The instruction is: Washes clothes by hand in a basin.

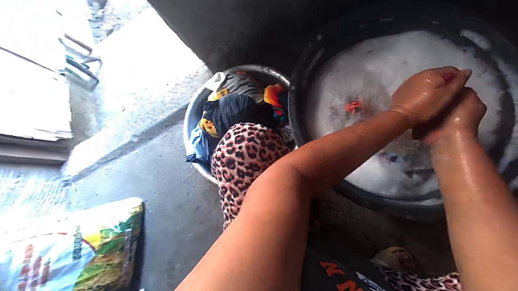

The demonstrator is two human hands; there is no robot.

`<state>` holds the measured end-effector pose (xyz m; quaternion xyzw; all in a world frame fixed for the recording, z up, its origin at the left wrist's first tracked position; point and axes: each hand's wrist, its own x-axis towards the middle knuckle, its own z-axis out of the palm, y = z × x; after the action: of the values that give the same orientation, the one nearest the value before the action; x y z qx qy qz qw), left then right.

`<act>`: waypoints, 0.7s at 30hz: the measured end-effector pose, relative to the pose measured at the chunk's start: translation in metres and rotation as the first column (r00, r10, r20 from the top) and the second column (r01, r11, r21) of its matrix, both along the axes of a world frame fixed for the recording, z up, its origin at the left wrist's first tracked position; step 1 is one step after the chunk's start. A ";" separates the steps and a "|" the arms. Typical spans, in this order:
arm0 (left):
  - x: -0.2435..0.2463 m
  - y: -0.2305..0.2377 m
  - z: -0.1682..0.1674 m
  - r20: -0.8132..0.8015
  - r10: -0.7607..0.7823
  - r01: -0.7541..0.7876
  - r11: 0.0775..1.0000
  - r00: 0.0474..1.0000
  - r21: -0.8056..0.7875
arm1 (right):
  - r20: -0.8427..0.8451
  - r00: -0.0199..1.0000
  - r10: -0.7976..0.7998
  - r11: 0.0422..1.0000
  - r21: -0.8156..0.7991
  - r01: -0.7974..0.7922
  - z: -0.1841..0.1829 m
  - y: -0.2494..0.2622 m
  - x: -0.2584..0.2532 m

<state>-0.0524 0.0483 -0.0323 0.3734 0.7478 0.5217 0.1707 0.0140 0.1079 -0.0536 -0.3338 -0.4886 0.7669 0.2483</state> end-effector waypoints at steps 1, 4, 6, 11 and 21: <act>-0.008 -0.002 0.005 -0.091 -0.094 0.089 0.994 0.991 -0.064 | -0.031 0.999 0.033 0.995 -0.091 -0.035 0.000 0.001 0.000; -0.048 -0.015 0.040 -0.226 -0.296 0.192 0.899 0.928 -0.393 | -0.131 0.947 0.295 0.904 -0.284 -0.321 0.014 -0.003 -0.002; -0.081 -0.041 0.070 -0.174 -0.235 0.115 0.849 0.956 -0.515 | 0.001 0.866 0.499 0.857 -0.145 -0.494 0.018 -0.001 -0.004; -0.161 -0.147 0.091 -0.244 -0.028 -0.178 0.603 0.969 -0.777 | 0.583 0.721 0.374 0.797 0.195 -0.571 0.008 0.031 0.003; -0.166 -0.283 -0.074 -0.243 0.169 -0.286 0.322 0.955 -0.902 | 0.970 0.012 0.241 0.068 -0.004 -0.998 -0.079 0.008 0.026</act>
<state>-0.2183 -0.2350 -0.1063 0.1289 0.9628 0.0054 0.2374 0.0403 0.1156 -0.1322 -0.1704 -0.8943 0.2191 -0.3511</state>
